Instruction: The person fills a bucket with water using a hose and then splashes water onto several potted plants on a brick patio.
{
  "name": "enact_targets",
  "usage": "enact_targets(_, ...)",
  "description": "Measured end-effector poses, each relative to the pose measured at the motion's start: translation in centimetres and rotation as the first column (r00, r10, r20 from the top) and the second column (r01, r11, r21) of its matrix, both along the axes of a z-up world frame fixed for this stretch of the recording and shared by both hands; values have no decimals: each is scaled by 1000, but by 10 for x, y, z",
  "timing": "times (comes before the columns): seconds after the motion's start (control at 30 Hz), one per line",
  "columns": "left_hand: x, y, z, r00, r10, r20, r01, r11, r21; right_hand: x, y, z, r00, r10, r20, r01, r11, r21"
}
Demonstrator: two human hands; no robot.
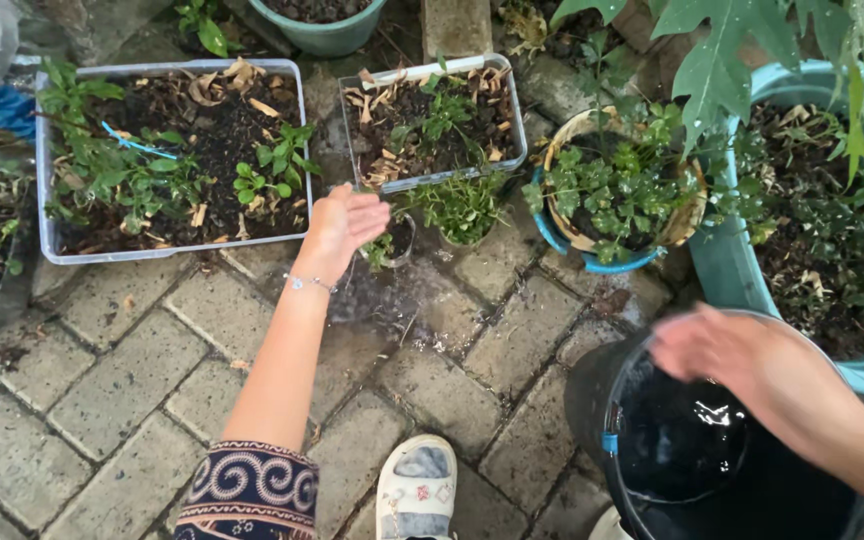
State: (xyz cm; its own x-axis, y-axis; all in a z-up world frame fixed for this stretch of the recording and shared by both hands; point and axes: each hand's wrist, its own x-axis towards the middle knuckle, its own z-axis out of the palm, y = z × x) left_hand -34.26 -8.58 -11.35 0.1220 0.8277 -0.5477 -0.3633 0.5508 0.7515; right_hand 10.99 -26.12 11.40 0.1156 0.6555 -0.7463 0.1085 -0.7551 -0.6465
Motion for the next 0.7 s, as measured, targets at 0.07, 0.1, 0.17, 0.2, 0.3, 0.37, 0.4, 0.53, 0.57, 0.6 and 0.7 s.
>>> enact_targets(0.07, -3, 1, -4, 999, -52, 8, 52, 997, -63, 42, -29, -33, 998, -59, -8, 59, 998, -23)
enact_targets(0.1, -3, 0, -5, 994, -103, 23, 105, 987, -125, 63, -44, -50, 977, -190, 94, 202, 970, -135)
enact_targets(0.17, 4, 2, -6, 986, -165, -22, 160, 974, -158, 99, -79, -90, 904, -409, 123, 427, 867, -258)
enact_targets(0.2, 8, 4, -5, 971, -229, -65, 214, 958, -191, 110, -95, -117, 858, -512, 42, 501, 817, -287)
enact_targets(0.3, 18, 7, 5, 902, -326, -283, 288, 943, -168, 134, -129, -197, 826, -532, 186, 548, 682, -484)
enact_targets(0.37, 21, 7, 12, 883, -285, -373, 252, 958, -135, 133, -145, -239, 821, -508, 260, 562, 638, -526)
enact_targets(0.4, 23, 8, 16, 857, -237, -457, 217, 971, -96, 133, -150, -250, 833, -476, 283, 547, 629, -552)
enact_targets(0.53, 35, 3, 20, 864, -69, -499, 108, 993, 49, 120, -141, -244, 876, -483, 8, 395, 707, -587)
enact_targets(0.57, 39, 1, 22, 905, -110, -412, 132, 991, 25, 114, -131, -232, 789, -517, -332, 266, 774, -574)
enact_targets(0.6, 44, 0, 24, 935, -149, -321, 158, 987, 4, 107, -118, -219, 602, -489, -631, 149, 845, -513)
enact_targets(0.7, 58, -14, 30, 974, -226, 21, 226, 974, 20, 87, -64, -148, 543, -554, -631, 313, 831, -460)
